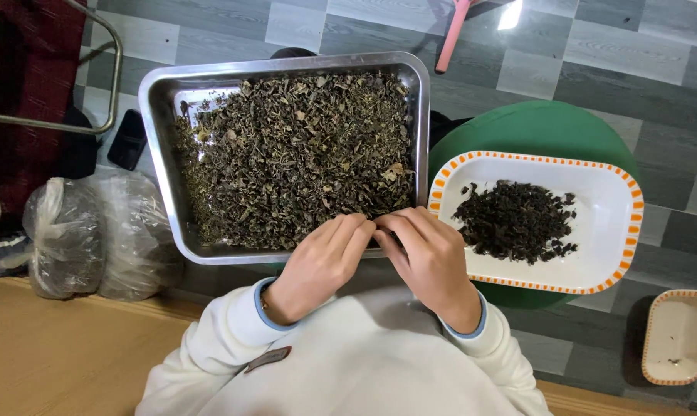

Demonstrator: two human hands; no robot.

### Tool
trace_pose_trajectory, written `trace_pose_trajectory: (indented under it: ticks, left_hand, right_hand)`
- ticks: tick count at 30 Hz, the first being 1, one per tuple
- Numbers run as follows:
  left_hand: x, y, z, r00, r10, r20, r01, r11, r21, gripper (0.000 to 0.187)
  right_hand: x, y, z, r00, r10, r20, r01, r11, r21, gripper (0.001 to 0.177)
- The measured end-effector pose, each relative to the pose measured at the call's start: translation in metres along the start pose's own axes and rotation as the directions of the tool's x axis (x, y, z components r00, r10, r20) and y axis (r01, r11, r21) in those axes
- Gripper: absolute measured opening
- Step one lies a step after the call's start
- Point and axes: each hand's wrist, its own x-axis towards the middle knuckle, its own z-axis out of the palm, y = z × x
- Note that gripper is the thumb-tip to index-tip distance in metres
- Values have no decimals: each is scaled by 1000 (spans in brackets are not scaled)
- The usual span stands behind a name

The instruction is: Manually sorting dried tea leaves by picking through them in a large tray and placing selected pieces into a bowl.

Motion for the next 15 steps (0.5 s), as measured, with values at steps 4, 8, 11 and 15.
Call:
trace_pose_trajectory:
  ticks: [4,8,11,15]
  left_hand:
    - [-6,-3,1,998,-29,-53,25,998,-62,11]
    - [-7,-6,0,994,-60,-94,51,994,-94,15]
    - [-10,-7,7,993,-62,-102,54,995,-79,11]
    - [-4,-6,11,987,-73,-142,65,996,-60,11]
  right_hand:
    - [5,-5,-2,999,42,2,-42,991,128,2]
    - [4,-6,-6,997,70,24,-74,974,212,3]
    - [4,-6,-10,995,85,43,-93,961,259,7]
    - [4,-3,-8,993,110,36,-116,955,274,6]
